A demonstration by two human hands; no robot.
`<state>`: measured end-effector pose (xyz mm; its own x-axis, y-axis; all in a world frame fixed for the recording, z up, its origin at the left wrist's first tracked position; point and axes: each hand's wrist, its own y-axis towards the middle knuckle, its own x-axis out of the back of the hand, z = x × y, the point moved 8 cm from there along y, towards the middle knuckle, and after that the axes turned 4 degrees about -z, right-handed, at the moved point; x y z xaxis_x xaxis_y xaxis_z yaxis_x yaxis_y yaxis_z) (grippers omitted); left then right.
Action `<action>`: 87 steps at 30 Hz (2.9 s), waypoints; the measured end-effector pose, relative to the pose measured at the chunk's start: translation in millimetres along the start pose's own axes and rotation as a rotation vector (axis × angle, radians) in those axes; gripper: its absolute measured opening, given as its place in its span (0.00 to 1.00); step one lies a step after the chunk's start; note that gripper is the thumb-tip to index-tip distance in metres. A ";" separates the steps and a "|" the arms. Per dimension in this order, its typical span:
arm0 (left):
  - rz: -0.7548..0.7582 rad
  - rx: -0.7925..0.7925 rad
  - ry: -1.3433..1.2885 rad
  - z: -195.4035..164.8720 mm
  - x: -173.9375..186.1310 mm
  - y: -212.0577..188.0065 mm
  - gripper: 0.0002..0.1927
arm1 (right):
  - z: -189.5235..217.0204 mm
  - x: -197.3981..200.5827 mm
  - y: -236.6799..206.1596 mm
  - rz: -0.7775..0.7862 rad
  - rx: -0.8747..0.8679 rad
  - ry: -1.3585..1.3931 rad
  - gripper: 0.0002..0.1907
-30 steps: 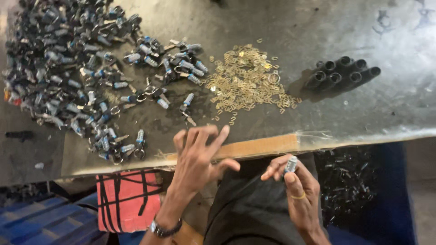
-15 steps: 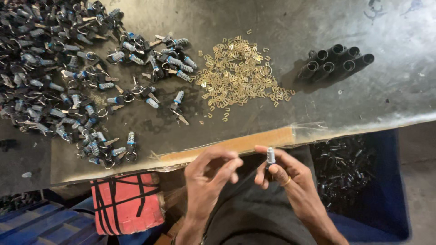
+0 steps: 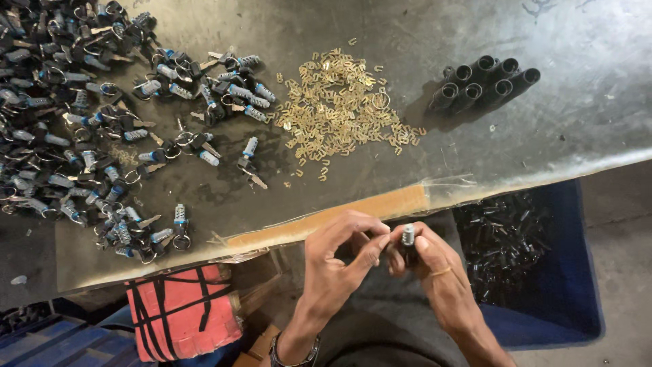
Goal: The person sits at a workbench assembling padlock cylinders. They pick up small brass pin components from a pile, insert them by hand into a lock cylinder held in the other hand, then fit the cylinder into a black padlock housing and place the finished unit with a growing group of assembled housings on the bench.
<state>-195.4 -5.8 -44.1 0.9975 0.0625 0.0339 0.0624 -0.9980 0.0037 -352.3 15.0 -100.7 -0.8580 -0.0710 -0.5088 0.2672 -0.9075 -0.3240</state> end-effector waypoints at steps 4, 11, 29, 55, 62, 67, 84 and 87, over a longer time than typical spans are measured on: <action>0.070 0.154 -0.317 13.0 -3.4 -2.4 0.06 | -6.4 13.7 0.5 -0.124 -0.069 -0.160 0.16; 0.020 0.146 -0.093 8.1 0.0 -1.1 0.11 | -12.2 25.8 5.5 -0.117 -0.012 -0.035 0.18; 0.062 -0.361 0.346 -35.6 -10.3 -7.4 0.10 | -8.1 30.1 1.8 -0.099 0.061 -0.158 0.13; 0.094 0.151 -0.769 14.4 15.7 -12.1 0.10 | 168.1 3.5 82.8 -0.531 0.876 -1.477 0.16; 0.010 0.544 -0.832 44.5 0.8 -18.1 0.19 | 131.0 -0.9 24.4 -0.214 0.698 -0.332 0.19; 0.143 0.739 -1.023 42.4 -20.2 -25.6 0.29 | 74.2 0.5 8.9 -0.150 0.529 -0.060 0.26; 0.434 0.509 -0.762 26.2 -37.1 -52.2 0.22 | 20.2 8.0 -10.9 -0.184 0.338 0.238 0.14; 0.373 0.409 -0.467 21.9 -27.8 -45.6 0.22 | 20.6 9.0 -11.6 -0.230 0.358 0.128 0.13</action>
<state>-225.2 38.0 -67.0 0.8595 -0.1980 -0.4712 -0.3683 -0.8792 -0.3022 -372.1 16.4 -85.1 -0.8099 0.1808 -0.5579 -0.1123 -0.9815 -0.1551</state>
